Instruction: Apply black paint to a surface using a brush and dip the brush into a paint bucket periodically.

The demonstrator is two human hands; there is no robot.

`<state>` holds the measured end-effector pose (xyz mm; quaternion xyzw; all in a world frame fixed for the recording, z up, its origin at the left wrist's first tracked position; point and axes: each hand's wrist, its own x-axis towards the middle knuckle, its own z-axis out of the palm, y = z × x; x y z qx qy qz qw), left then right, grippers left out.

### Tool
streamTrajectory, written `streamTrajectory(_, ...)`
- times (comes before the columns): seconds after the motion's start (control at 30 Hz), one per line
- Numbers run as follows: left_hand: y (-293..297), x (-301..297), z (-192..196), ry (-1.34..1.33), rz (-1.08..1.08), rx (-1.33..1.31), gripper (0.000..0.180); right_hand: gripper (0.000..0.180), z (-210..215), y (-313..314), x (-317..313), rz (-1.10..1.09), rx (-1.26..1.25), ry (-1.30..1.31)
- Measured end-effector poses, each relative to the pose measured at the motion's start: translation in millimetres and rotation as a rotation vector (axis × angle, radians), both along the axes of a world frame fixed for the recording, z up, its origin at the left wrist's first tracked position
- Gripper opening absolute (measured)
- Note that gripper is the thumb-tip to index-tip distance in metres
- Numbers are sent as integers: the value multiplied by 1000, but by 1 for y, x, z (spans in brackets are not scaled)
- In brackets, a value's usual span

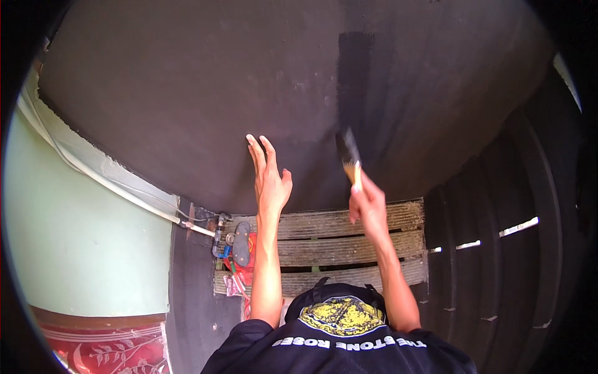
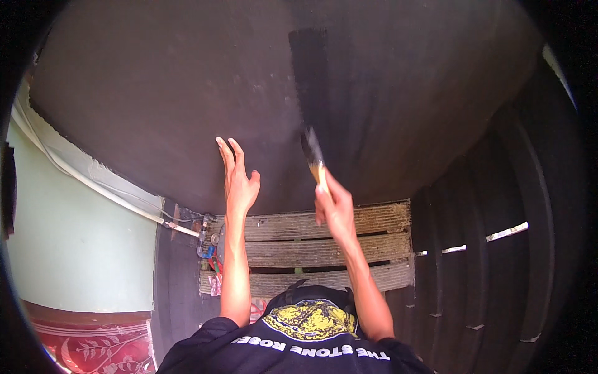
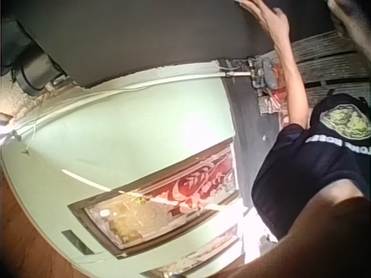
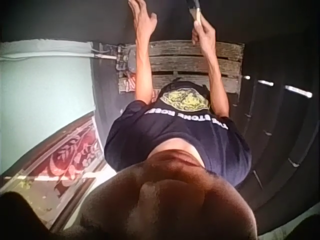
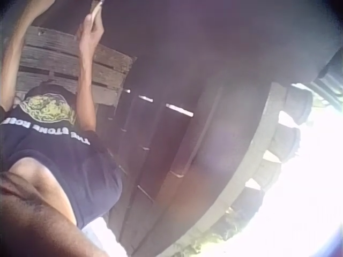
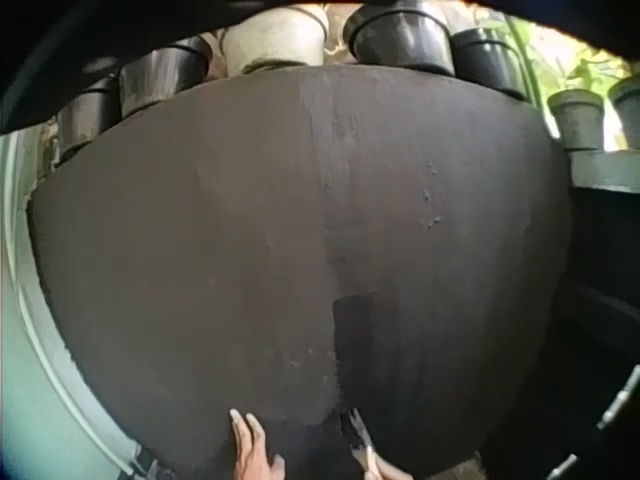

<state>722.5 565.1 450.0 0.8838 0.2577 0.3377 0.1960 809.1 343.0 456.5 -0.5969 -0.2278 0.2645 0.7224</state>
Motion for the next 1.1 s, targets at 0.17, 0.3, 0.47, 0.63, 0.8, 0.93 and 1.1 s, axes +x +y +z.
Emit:
streamTrajectory(0.17, -2, 2, 4, -7, 0, -14, 97, 34, 20, 32, 34, -148, 77, -204)
streamTrajectory(0.3, 2, 0, 1, -6, -4, 5, 97, 38, -78, 44, 34, -194, -101, -112)
streamTrajectory(0.47, -2, 3, 1, -14, -27, 9, 97, 41, -184, 13, 10, -177, -201, 66)
streamTrajectory(0.63, -2, -3, 1, -6, 11, -14, 97, 48, -38, 29, 3, -176, -68, -222)
streamTrajectory(0.8, 1, -2, 1, -3, -14, -5, 97, 48, -78, 55, 41, -307, -122, -280)
streamTrajectory(0.93, -9, 5, 9, -4, -24, -40, 97, 43, -208, 39, 35, -378, -370, -253)
streamTrajectory(1.1, 4, -5, -5, 11, -28, 1, 96, 45, -220, 3, 6, -234, -495, 14)
